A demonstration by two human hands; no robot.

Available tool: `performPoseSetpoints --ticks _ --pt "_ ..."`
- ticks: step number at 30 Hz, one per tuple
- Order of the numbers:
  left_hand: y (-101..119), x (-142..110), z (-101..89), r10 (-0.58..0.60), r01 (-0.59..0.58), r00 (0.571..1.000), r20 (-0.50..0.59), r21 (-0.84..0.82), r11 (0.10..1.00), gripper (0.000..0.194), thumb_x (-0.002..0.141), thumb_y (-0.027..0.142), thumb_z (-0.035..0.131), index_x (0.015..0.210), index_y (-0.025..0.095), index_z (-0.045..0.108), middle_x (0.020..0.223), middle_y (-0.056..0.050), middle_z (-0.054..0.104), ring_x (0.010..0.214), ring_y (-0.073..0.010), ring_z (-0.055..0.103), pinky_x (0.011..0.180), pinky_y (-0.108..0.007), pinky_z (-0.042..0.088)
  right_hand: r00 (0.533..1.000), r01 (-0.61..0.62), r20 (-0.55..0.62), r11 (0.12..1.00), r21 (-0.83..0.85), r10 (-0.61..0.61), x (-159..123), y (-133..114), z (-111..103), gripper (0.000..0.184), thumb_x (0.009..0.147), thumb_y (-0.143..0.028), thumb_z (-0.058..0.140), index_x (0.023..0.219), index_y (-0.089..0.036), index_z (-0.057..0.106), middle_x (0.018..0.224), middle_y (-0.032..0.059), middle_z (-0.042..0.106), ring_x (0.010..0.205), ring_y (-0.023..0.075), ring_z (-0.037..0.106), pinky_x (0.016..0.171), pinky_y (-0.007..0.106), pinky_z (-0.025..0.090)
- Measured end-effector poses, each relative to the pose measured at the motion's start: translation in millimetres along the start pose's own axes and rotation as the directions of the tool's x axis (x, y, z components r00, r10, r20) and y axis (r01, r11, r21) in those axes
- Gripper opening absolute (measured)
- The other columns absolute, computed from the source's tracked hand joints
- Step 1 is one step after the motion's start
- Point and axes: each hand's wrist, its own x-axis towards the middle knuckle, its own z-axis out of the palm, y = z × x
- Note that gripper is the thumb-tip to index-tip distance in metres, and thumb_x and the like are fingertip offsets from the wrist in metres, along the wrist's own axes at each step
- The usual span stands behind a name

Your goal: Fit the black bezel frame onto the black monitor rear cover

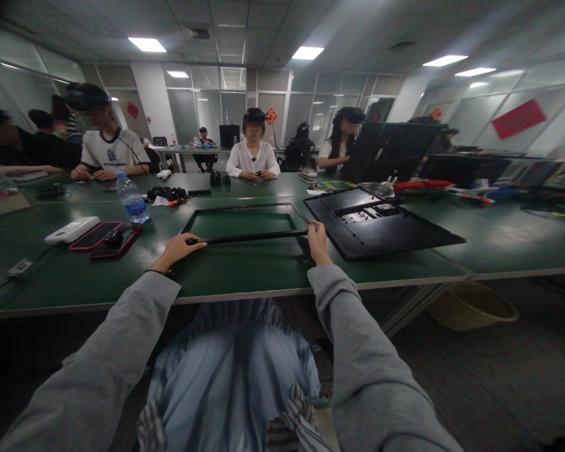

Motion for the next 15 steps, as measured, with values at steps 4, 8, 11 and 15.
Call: performPoseSetpoints --ticks 4,8,11,15 --pt "-1.6 1.4 -0.1 -0.037 0.037 0.999 0.006 -0.018 0.999 0.054 0.077 0.075 0.067 0.104 0.029 0.08 0.115 -0.008 0.077 0.113 -0.0349 0.067 0.096 -0.046 0.047 0.995 0.103 0.001 0.989 -0.108 -0.104 -4.8 -7.6 -2.5 0.035 0.085 -0.044 0.05 0.108 -0.02 0.057 0.097 0.0079 0.07 0.101 0.0236 0.064 0.1 0.042 0.046" --pt "-9.8 5.3 2.5 -0.035 0.033 0.999 -0.018 -0.068 0.997 0.051 0.076 0.073 0.069 0.102 0.03 0.08 0.111 -0.007 0.078 0.107 -0.0311 0.07 0.094 -0.041 0.049 0.965 0.23 -0.051 0.92 -0.319 -0.259 -11.3 -23.2 -12.9 0.04 0.095 -0.045 0.036 0.112 -0.017 0.059 0.102 0.0142 0.069 0.106 0.0276 0.061 0.101 0.047 0.044" --pt "-15.8 8.5 4.5 -0.042 0.038 0.998 -0.038 -0.114 0.993 0.051 0.075 0.073 0.07 0.099 0.03 0.081 0.109 -0.007 0.079 0.105 -0.0303 0.071 0.093 -0.04 0.05 0.904 0.263 -0.15 0.799 -0.541 -0.399 -15.8 -35.5 -35.0 0.04 0.092 -0.031 0.038 0.121 -0.014 0.058 0.119 0.0195 0.064 0.118 0.0314 0.056 0.107 0.052 0.039" --pt "-19.6 12.2 6.5 -0.088 0.07 0.993 -0.084 -0.19 0.979 0.053 0.074 0.072 0.07 0.101 0.028 0.08 0.106 -0.007 0.079 0.103 -0.0294 0.071 0.094 -0.039 0.05 0.806 0.092 -0.345 0.678 -0.729 -0.48 -20.2 -39.8 -85.7 0.056 0.079 -0.018 0.049 0.135 -0.015 0.054 0.148 0.0216 0.045 0.141 0.0387 0.036 0.113 0.06 0.029"
